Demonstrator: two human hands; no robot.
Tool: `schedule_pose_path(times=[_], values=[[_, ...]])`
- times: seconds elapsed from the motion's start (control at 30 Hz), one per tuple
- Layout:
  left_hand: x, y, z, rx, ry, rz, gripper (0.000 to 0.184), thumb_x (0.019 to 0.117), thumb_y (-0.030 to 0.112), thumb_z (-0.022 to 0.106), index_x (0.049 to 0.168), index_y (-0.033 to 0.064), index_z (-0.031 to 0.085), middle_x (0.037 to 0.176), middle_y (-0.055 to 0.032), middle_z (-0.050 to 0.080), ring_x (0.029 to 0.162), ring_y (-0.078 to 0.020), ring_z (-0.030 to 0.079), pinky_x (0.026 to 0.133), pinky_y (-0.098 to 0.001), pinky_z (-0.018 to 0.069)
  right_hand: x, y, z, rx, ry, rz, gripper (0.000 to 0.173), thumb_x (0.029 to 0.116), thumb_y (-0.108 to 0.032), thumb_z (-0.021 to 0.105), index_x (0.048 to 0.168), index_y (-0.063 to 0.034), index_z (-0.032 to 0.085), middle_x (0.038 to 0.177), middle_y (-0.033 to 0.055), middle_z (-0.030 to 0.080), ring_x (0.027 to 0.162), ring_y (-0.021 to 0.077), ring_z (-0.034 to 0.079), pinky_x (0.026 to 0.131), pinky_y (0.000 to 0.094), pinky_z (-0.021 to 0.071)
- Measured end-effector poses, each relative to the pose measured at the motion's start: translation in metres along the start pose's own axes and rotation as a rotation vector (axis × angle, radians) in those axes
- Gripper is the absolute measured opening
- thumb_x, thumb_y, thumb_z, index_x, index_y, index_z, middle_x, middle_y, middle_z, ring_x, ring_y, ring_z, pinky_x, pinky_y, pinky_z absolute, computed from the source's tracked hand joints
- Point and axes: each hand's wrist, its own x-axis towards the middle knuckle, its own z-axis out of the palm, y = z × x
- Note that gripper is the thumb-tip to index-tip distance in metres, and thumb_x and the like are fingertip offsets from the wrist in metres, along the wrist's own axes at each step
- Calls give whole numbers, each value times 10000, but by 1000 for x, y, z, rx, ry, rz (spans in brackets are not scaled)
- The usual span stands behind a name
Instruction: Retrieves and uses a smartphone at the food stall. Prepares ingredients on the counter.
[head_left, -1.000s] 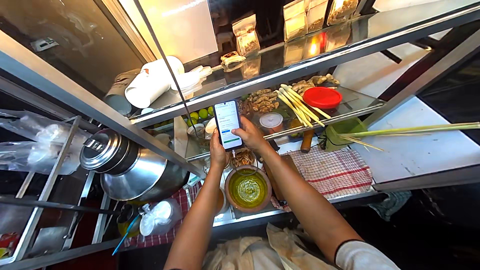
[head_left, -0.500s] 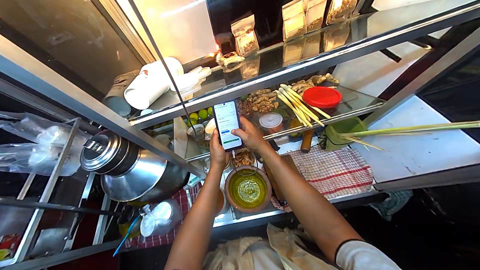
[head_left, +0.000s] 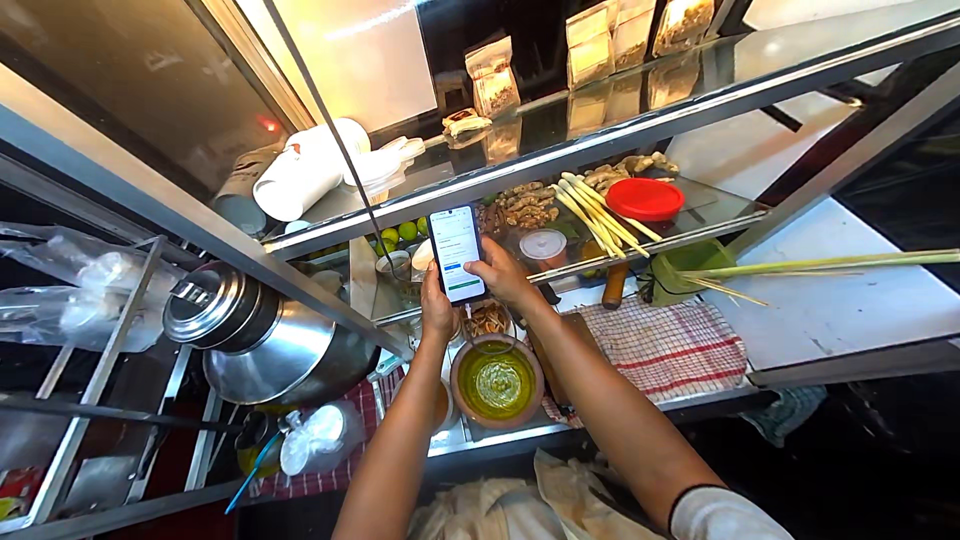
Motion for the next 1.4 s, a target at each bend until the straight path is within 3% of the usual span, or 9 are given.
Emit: schedule_pose_path(times=[0.87,1.4], values=[[-1,0,0,-5,8,-7,533,1111,488,246,1394,161,558,1280,-80,670,1166,-218,657,986,-472,556,-1,0,0,-22,1,17,415,986,-140,575,1393,-81,525,1162,104,719,962,177,736,844,382,625],[-3,0,0,47,14,-26,545,1099,529,249,1371,189,576,1229,-44,691,1097,-167,681,931,-420,584,-1,1,-1,-16,-7,22,411,1003,-154,562,1405,-87,510,1183,93,708,999,162,725,875,366,616]])
